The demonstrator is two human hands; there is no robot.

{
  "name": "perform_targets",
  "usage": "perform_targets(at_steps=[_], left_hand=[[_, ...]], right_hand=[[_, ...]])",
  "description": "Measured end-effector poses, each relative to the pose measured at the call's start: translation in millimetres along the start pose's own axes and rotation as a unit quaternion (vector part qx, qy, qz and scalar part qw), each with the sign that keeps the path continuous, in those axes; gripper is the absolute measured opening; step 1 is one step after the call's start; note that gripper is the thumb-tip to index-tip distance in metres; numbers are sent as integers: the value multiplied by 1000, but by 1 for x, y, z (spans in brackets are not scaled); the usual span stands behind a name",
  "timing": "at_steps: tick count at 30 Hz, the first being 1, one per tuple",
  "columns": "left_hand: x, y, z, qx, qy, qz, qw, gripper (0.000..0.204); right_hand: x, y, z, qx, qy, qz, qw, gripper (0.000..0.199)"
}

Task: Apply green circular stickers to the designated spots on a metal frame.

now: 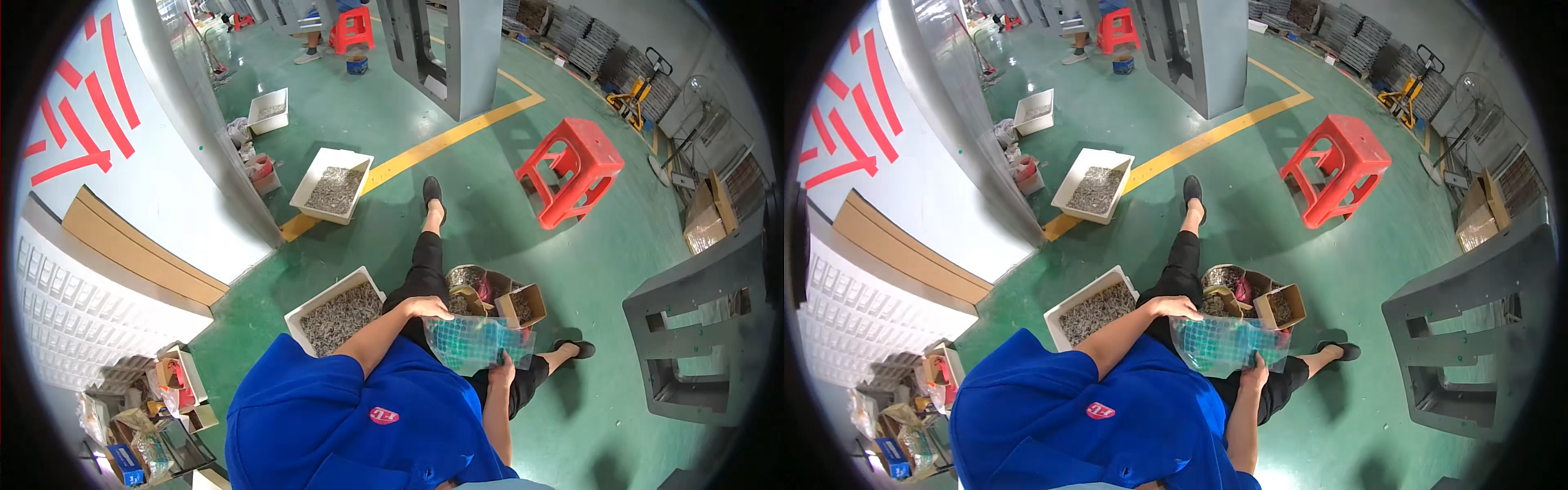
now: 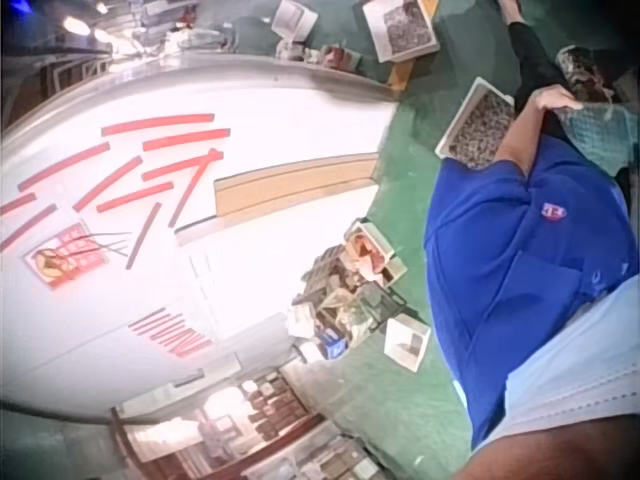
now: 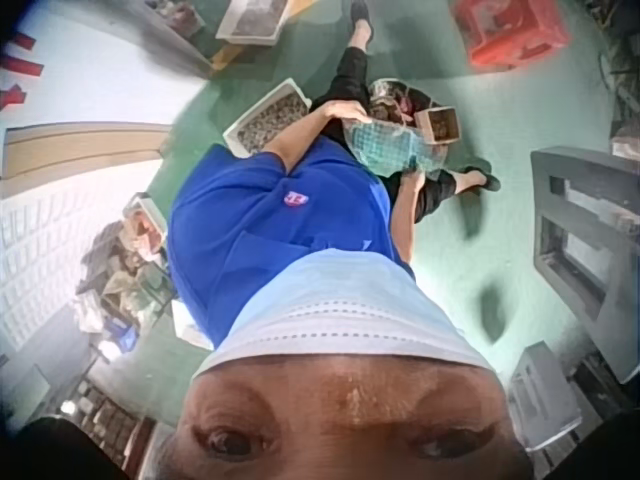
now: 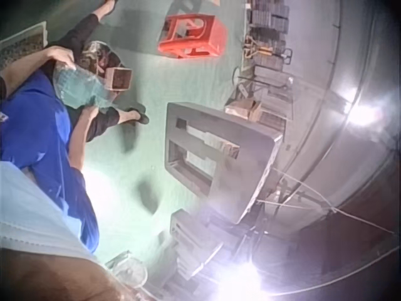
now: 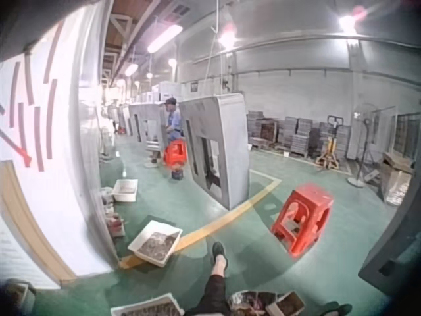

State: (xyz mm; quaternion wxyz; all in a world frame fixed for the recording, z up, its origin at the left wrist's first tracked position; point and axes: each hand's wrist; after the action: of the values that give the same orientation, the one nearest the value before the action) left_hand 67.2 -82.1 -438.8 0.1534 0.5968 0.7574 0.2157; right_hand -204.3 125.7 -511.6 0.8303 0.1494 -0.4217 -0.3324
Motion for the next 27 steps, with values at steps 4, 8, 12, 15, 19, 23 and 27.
perform_targets(at_steps=[4,8,12,15,19,23,27], left_hand=[[-1,-2,-37,-41,-264,13,964,34],[15,4,-100,128,-263,-110,950,37],[28,36,-187,277,-311,-272,867,41],[33,78,-224,317,-341,-350,813,32],[37,123,-257,351,-100,-322,873,28],[47,129,-267,338,-130,-298,883,30],[53,126,-271,354,8,-284,891,27]], right_hand=[[44,22,15,-85,68,-11,994,24],[111,36,47,-122,163,34,978,26],[196,69,90,-228,284,98,926,21],[228,91,108,-252,222,161,928,19],[262,121,122,-282,233,252,896,18],[284,153,136,-302,313,250,865,18],[285,157,139,-301,308,290,855,17]])
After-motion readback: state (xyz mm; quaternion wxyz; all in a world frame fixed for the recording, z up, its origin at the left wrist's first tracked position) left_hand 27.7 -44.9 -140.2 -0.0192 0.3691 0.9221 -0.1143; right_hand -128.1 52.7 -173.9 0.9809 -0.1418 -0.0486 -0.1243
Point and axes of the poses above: each hand's wrist, its own y-axis away from the middle knuckle, its own x-axis out of the palm, z = x × y, and after that the axes turned 10 degrees about z, right-handed
